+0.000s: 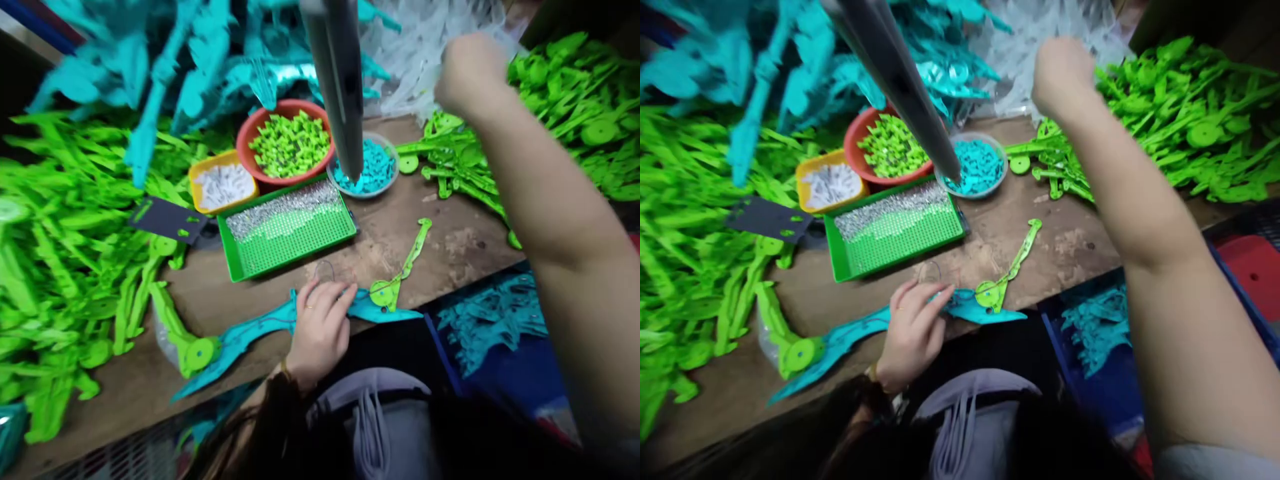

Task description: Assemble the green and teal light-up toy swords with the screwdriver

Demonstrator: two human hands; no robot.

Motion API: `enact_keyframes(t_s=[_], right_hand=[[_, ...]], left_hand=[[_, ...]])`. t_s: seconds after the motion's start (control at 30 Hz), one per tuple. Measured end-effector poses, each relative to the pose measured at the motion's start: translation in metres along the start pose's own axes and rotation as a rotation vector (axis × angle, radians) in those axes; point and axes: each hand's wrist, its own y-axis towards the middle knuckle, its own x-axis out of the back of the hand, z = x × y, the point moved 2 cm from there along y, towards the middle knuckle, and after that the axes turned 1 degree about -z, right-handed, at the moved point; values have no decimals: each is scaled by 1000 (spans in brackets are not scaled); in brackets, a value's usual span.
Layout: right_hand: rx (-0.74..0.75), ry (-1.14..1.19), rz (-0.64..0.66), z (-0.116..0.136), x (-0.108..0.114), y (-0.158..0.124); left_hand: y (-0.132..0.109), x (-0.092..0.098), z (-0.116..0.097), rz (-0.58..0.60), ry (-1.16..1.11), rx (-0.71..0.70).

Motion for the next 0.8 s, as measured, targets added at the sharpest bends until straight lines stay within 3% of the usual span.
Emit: enact_keyframes(t_s=[0.03,0.1,0.2,0.27,0.3,0.33,0.37,0.5,0.6,0.8], right_hand=[[-50,-183,34,-5,21,-15],[-23,-166,10,-12,59,-56],[66,269,-557,-23,95,-137],[-38,541,-611,-28,87,-191],[-178,638,-489,-29,75,-214],[-317,740,-452,-28,61,-236],[-500,830,-299,-24,44,-257],[-739,937,89,8,-4,-312],[-858,1036,275,25,-18,-329],[-881,1004,389,31,-23,-328]], left_hand=[[0,1,-1,-49,-40,16],[-1,-2,-4,-104,-92,30],[0,-13,-15,-93,-127,4],[1,-23,-26,-56,-126,-10],[2,-28,-31,-31,-115,-8],[3,-33,-35,-6,-97,-5],[4,-39,-39,18,-73,-3],[3,-56,-45,55,15,12],[-1,-66,-43,62,8,63],[-6,-74,-40,54,6,102]])
